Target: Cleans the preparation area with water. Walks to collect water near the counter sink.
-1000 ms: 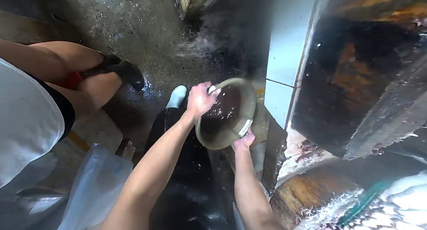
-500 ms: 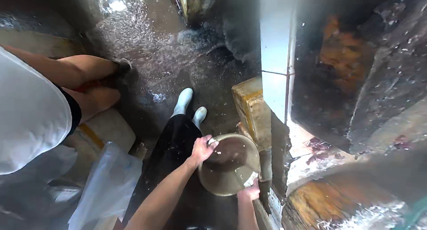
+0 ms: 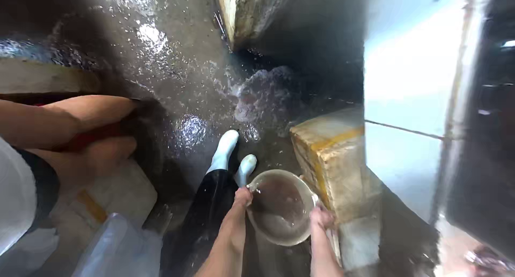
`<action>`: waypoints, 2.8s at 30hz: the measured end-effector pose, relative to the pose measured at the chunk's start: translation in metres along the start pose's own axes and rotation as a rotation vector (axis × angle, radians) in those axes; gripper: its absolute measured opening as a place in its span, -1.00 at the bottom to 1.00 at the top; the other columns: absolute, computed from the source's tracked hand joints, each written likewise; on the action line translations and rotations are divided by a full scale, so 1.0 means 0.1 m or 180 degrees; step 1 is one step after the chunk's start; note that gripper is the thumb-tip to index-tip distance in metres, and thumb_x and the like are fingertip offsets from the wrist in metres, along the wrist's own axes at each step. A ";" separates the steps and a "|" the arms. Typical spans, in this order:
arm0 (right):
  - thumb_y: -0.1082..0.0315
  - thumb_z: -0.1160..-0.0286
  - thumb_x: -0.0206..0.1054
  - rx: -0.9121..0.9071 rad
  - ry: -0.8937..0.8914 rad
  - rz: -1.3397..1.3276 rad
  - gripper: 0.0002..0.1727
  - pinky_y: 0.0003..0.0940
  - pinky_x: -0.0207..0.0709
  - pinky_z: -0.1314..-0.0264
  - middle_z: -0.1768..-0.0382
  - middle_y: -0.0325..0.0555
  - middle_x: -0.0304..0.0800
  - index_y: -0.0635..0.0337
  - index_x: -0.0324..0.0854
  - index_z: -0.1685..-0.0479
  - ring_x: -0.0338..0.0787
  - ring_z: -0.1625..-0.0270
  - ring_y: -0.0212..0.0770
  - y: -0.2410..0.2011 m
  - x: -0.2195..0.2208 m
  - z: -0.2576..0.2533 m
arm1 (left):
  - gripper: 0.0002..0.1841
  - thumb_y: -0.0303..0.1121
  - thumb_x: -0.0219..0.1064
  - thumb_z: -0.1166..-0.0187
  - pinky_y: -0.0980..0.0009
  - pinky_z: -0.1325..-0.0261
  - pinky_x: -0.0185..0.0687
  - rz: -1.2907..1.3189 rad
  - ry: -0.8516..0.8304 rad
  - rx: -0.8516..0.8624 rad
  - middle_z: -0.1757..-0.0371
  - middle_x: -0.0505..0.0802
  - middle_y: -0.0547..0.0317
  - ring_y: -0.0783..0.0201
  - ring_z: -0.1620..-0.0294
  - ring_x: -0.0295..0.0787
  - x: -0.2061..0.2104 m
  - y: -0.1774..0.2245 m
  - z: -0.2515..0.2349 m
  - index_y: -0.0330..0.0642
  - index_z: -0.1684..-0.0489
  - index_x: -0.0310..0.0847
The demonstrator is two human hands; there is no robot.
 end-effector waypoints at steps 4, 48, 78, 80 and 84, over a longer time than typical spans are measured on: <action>0.15 -0.76 0.23 -0.1046 -0.1129 0.0608 -0.43 0.08 0.37 -0.68 -0.51 0.41 0.55 0.51 0.47 -0.50 0.55 -0.61 0.21 -2.32 0.60 0.25 | -0.61 -0.23 0.26 -0.66 -0.22 -0.19 0.70 0.0947 0.0033 0.0133 -0.26 0.79 -0.30 -0.20 -0.21 0.79 -0.98 -0.05 -0.35 -0.31 -0.31 0.65; 0.61 -0.29 0.25 -0.0840 0.0237 -0.5467 -0.48 0.04 0.78 0.02 -0.09 0.07 0.70 0.22 0.40 -0.34 0.79 -0.05 -0.05 2.27 -5.31 2.58 | -0.47 0.13 0.15 -0.73 -0.21 -0.09 0.70 -0.1944 0.0950 0.3565 0.12 0.85 -0.03 -0.07 0.02 0.83 -0.06 0.63 7.33 -0.17 -0.28 0.60; 0.70 -0.21 0.24 -0.0960 0.0615 -0.5675 -0.32 0.09 0.79 -0.11 -0.20 0.11 0.71 0.29 0.35 -0.50 0.81 -0.16 -0.02 1.58 -5.64 2.44 | -0.52 0.00 0.29 -0.71 -0.08 -0.17 0.70 -0.0663 0.1100 0.2838 0.07 0.84 -0.17 -0.02 0.04 0.82 -1.42 1.42 6.27 -0.31 -0.19 0.68; 0.72 -0.19 0.21 -0.1059 0.0673 -0.5683 -0.29 0.09 0.78 -0.15 -0.24 0.14 0.68 0.32 0.32 -0.53 0.79 -0.20 -0.01 1.53 -5.80 2.30 | -0.52 0.01 0.29 -0.71 -0.11 -0.24 0.68 -0.0761 0.1173 0.2713 0.00 0.86 -0.18 -0.06 -0.04 0.83 -1.44 1.51 6.17 -0.29 -0.21 0.68; 0.78 -0.11 0.20 -0.1153 0.0651 -0.5821 -0.21 0.15 0.77 -0.16 -0.30 0.20 0.65 0.32 0.30 -0.57 0.78 -0.25 0.06 1.30 -6.04 2.05 | -0.53 0.00 0.32 -0.69 -0.10 -0.25 0.70 -0.0611 0.1447 0.2643 -0.03 0.87 -0.15 -0.03 -0.07 0.84 -1.52 1.59 6.15 -0.26 -0.20 0.69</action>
Point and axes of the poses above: each hand's wrist, its own z-axis away from the middle knuckle, its own x-axis out of the palm, y = z × x, the point moved 7 cm from there along -z, towards the middle knuckle
